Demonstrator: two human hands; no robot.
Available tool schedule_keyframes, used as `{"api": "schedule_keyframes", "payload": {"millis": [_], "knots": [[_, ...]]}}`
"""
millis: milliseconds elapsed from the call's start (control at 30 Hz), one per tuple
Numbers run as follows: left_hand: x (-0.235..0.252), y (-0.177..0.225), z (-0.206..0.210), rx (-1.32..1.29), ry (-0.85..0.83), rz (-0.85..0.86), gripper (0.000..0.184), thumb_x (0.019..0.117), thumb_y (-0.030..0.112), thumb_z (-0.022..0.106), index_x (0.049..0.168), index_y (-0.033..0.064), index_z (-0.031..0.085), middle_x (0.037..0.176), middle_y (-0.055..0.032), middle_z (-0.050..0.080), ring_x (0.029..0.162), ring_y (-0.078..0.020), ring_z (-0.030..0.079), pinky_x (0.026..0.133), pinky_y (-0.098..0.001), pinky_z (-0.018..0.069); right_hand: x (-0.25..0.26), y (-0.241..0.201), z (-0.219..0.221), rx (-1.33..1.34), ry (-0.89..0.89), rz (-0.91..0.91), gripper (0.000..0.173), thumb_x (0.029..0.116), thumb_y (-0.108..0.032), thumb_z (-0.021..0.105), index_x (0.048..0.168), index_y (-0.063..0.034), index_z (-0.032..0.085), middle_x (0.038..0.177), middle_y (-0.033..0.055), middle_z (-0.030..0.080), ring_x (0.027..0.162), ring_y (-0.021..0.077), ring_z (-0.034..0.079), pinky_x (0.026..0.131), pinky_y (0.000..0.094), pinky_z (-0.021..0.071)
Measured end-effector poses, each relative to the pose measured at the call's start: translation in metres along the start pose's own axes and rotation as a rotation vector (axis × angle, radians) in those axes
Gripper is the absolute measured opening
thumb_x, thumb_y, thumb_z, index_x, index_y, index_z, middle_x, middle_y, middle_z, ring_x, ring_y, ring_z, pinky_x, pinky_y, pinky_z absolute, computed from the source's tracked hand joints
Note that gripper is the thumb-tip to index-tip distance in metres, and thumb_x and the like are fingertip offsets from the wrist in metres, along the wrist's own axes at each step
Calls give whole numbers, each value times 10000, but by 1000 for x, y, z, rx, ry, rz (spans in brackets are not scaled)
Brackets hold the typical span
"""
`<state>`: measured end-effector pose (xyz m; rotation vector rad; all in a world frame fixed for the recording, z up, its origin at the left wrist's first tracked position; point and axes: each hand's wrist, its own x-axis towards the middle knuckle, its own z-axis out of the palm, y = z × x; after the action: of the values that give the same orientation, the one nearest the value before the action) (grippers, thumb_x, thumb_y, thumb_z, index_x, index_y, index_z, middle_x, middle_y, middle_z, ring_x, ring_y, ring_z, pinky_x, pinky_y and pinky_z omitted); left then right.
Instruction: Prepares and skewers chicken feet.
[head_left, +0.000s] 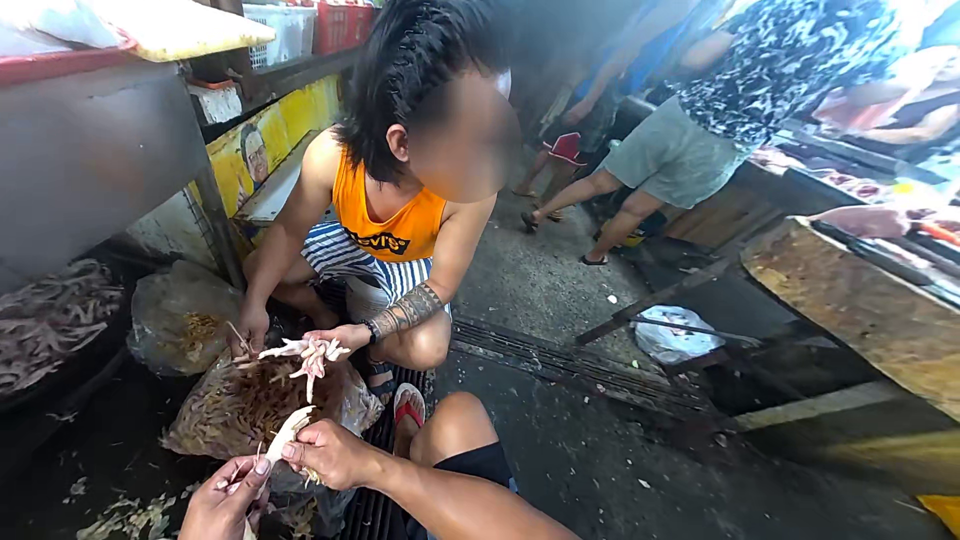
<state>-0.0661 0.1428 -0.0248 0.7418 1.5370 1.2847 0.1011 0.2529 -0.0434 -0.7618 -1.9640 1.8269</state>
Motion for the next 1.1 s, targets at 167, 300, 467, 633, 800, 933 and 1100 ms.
{"api": "schedule_keyframes", "payload": {"millis": [167,300,467,633,800,933,1100], "knots": [[7,13,-22,-33,157,10,61,945,94,631,896,79,663,590,63,552,478,-56,509,473,-230,476,-6,-6,9,76,-23,60,345,1041,-209,517,778,-6,614,678,8,558,595,68,524,572,268,456],[5,9,-20,-71,186,12,93,938,86,630,849,89,653,562,53,532,448,-66,484,447,-235,456,-3,-6,11,-148,55,187,388,1066,-282,532,875,34,652,737,82,575,648,163,543,631,364,480],[4,2,-15,53,230,11,131,950,143,639,831,89,639,561,47,538,442,-71,486,443,-249,455,-5,-14,10,-563,201,237,524,932,-497,708,1235,-79,620,1041,144,696,936,309,690,825,531,562],[5,3,-18,128,169,2,109,932,149,650,856,75,675,584,33,569,451,-68,489,448,-245,443,-2,4,10,-677,-23,-65,295,1026,-314,601,1229,-130,710,1080,143,666,943,303,677,799,522,569],[3,0,-26,593,204,90,334,1015,347,553,1060,58,715,681,-34,639,558,-159,597,555,-423,528,0,3,14,-598,-179,-104,334,1071,-283,501,1118,-6,681,1055,165,692,994,312,686,882,529,554],[0,8,-30,645,354,127,386,1092,273,438,1192,-43,636,887,-167,718,707,-293,686,684,-561,572,1,-9,12,-544,-223,-31,331,1074,-248,479,1064,31,657,977,197,683,949,337,681,868,546,539],[10,26,-47,402,512,238,383,1001,264,634,1279,1,617,1062,-127,689,855,-163,671,705,-381,585,-1,-8,1,-315,-41,-2,315,1076,-242,489,1066,33,641,882,171,658,831,276,662,791,482,552]]}}
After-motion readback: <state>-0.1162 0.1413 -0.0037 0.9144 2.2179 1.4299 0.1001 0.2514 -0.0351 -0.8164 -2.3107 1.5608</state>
